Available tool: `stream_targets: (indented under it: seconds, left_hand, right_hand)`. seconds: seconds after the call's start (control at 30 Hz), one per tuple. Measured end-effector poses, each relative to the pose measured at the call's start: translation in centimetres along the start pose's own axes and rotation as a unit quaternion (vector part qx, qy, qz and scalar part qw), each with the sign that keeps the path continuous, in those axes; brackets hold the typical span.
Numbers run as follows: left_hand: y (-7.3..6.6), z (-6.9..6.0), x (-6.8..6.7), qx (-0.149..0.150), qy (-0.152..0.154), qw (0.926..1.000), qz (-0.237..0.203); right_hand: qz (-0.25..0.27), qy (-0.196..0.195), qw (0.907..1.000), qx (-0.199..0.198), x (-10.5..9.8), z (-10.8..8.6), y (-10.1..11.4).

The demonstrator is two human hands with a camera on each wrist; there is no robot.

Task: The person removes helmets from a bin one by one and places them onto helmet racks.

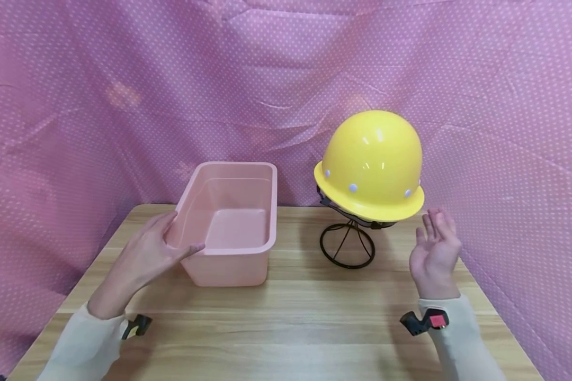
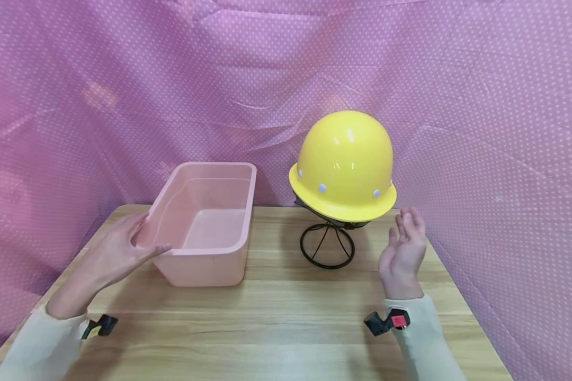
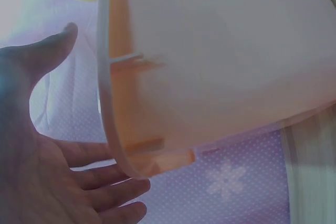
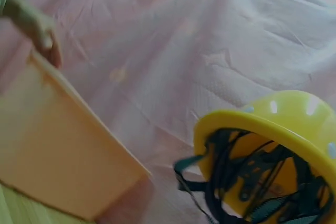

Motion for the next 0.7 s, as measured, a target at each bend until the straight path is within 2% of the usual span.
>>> stream_targets:
  seconds: [0.1,0.2,0.33,0.43,0.5,0.57,0.6,0.7]
  left_hand:
    - [-1.0,0.1,-0.2,0.019,-0.001,0.9998,0.005]
    - [-2.4,0.1,-0.4,0.042,-0.004,0.9990,0.013]
    - [-4.7,0.2,-0.7,0.096,-0.027,0.9947,0.024]
    - [-6.5,0.2,-0.9,0.145,-0.039,0.9878,0.039]
    - [-7.6,0.3,-1.0,0.170,-0.041,0.9833,0.051]
    - [-8.7,0.3,-1.0,0.189,-0.043,0.9788,0.065]
    - [-9.2,0.3,-1.1,0.197,-0.045,0.9768,0.071]
    - [-10.7,0.2,-1.3,0.218,-0.049,0.9709,0.086]
  right_hand:
    - [-0.060,0.042,0.9956,-0.058,0.7,0.4,1.6]
    - [-0.100,0.087,0.9841,-0.118,1.8,0.5,3.3]
    - [-0.156,0.159,0.9600,-0.170,3.5,0.3,5.0]
    - [-0.199,0.220,0.9345,-0.197,4.9,0.0,5.8]
    - [-0.246,0.258,0.9100,-0.212,5.7,-0.4,6.2]
    - [-0.309,0.297,0.8762,-0.221,6.4,-0.8,6.4]
    - [-0.341,0.315,0.8568,-0.225,6.8,-1.0,6.4]
    - [-0.434,0.363,0.7872,-0.245,7.9,-1.7,6.4]
Point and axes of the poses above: each hand's wrist, its own z-axis towards the middle knuckle, its own x-axis out of the palm, y = z × x, the point moved 9 cm from there along z, towards the middle knuckle, and after that the axes turned 13 degrees about -x, right-handed, at the moved point
